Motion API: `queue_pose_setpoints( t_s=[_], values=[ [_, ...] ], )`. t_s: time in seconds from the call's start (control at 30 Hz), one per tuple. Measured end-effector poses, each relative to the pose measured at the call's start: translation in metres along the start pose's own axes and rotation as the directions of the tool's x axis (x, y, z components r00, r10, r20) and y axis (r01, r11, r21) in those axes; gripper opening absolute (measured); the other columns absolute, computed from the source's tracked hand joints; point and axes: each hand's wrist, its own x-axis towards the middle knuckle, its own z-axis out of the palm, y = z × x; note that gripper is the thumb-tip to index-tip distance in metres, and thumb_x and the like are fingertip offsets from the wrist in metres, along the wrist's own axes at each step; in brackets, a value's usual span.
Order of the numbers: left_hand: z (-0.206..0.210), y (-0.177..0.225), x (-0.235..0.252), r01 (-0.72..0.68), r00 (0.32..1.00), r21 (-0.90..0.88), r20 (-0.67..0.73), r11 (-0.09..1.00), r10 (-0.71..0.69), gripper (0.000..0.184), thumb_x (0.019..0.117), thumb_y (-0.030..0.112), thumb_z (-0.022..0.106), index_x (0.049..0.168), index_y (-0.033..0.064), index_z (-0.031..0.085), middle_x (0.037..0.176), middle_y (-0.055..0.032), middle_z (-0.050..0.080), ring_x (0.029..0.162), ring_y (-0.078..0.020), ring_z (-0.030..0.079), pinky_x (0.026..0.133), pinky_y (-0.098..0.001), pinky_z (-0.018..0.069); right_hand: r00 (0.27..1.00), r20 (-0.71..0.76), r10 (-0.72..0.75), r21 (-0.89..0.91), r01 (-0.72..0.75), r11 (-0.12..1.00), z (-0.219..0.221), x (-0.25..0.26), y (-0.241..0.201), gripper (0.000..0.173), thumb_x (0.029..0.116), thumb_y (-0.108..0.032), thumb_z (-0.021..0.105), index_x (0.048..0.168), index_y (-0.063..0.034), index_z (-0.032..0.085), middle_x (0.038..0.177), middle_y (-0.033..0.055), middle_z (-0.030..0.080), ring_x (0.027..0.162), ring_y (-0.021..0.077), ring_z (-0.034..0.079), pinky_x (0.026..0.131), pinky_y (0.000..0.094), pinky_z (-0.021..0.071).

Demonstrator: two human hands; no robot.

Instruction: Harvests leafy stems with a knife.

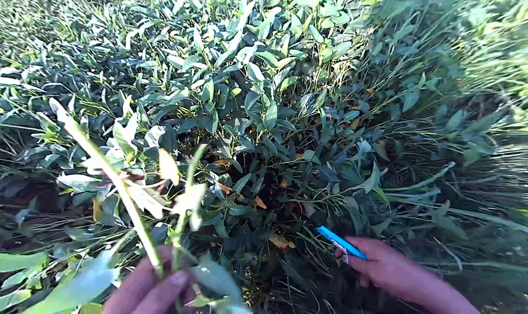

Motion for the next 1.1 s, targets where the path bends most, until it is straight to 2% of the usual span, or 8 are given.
queue_pose_setpoints(
  t_s=[0.07,0.2,0.27,0.4,0.53,0.63,0.83,1.1],
  values=[
    [0.083,-0.049,0.041,0.119,0.988,-0.039,-0.093,0.992,-0.122,0.018,0.1044,0.014,0.044,0.116,0.0031,0.053,0.080,0.0006,0.066,0.066,-0.0098,0.062,0.058,-0.0273,0.0531,0.999,-0.013,-0.052,0.168,0.053,0.984,0.016,-0.005,0.004,0.032,0.1060,-0.027,0.051,0.131,-0.0095,0.061,0.094,0.0092,0.068,0.065,0.0189,0.065,0.060,0.0380,0.0581],
    [0.176,-0.137,0.084,0.379,0.907,-0.264,-0.082,0.887,-0.412,0.038,0.1083,0.027,0.051,0.127,-0.0049,0.057,0.106,-0.0152,0.068,0.094,-0.0211,0.066,0.086,-0.0414,0.0556,0.983,-0.044,-0.178,0.423,0.180,0.888,0.046,-0.016,-0.005,0.030,0.1046,-0.019,0.050,0.131,-0.0073,0.058,0.089,0.0059,0.068,0.061,0.0145,0.065,0.057,0.0329,0.0579],
    [0.188,-0.147,0.086,0.419,0.889,-0.368,-0.021,0.830,-0.457,0.033,0.1079,0.025,0.052,0.124,-0.0028,0.059,0.098,-0.0111,0.070,0.088,-0.0173,0.069,0.082,-0.0374,0.0593,0.965,0.033,-0.259,0.437,0.219,0.872,0.056,-0.015,-0.012,0.031,0.1046,-0.020,0.051,0.133,-0.0070,0.057,0.089,0.0071,0.068,0.062,0.0161,0.066,0.058,0.0344,0.0584],
    [0.173,-0.145,0.081,0.408,0.859,-0.415,-0.129,0.813,-0.496,0.022,0.1038,0.016,0.053,0.114,-0.0023,0.062,0.089,-0.0105,0.068,0.079,-0.0175,0.067,0.072,-0.0374,0.0584,0.972,0.021,-0.234,0.220,0.224,0.949,0.045,-0.007,-0.033,0.036,0.1047,-0.027,0.055,0.137,-0.0101,0.053,0.097,0.0119,0.068,0.067,0.0223,0.070,0.062,0.0412,0.0617],
    [0.139,-0.147,0.062,0.432,0.826,-0.373,-0.203,0.821,-0.526,0.030,0.1095,0.018,0.044,0.126,-0.0028,0.059,0.103,-0.0129,0.066,0.091,-0.0180,0.065,0.082,-0.0387,0.0561,0.996,-0.082,0.022,-0.400,-0.054,0.915,0.015,0.010,-0.069,0.049,0.1099,-0.031,0.045,0.151,-0.0051,0.046,0.134,0.0261,0.059,0.124,0.0421,0.060,0.105,0.0589,0.0467],
    [0.131,-0.155,0.051,0.432,0.838,-0.315,-0.206,0.845,-0.505,0.029,0.1094,0.015,0.041,0.122,-0.0038,0.058,0.101,-0.0106,0.063,0.090,-0.0153,0.062,0.082,-0.0368,0.0550,0.987,-0.046,0.157,-0.577,-0.154,0.802,0.020,0.040,-0.091,0.039,0.1090,-0.021,0.044,0.141,0.0001,0.053,0.136,0.0277,0.059,0.127,0.0464,0.057,0.102,0.0641,0.0471],
    [0.134,-0.142,0.043,0.470,0.828,-0.255,-0.203,0.845,-0.522,0.028,0.1089,0.011,0.041,0.123,-0.0057,0.057,0.102,-0.0103,0.061,0.090,-0.0135,0.060,0.084,-0.0338,0.0522,0.953,0.014,0.304,-0.584,-0.239,0.776,0.034,0.076,-0.093,0.038,0.1032,-0.007,0.051,0.137,0.0107,0.053,0.138,0.0334,0.055,0.131,0.0489,0.054,0.105,0.0661,0.0436],
    [0.128,-0.169,0.015,0.457,0.825,-0.289,-0.214,0.841,-0.522,0.016,0.1050,0.011,0.050,0.104,0.0008,0.062,0.081,0.0008,0.061,0.074,-0.0052,0.060,0.072,-0.0271,0.0547,0.979,0.160,0.127,-0.624,0.000,0.781,0.030,0.060,-0.101,0.036,0.1091,-0.021,0.043,0.133,0.0026,0.058,0.129,0.0283,0.061,0.125,0.0460,0.058,0.101,0.0649,0.0468]
  ],
)
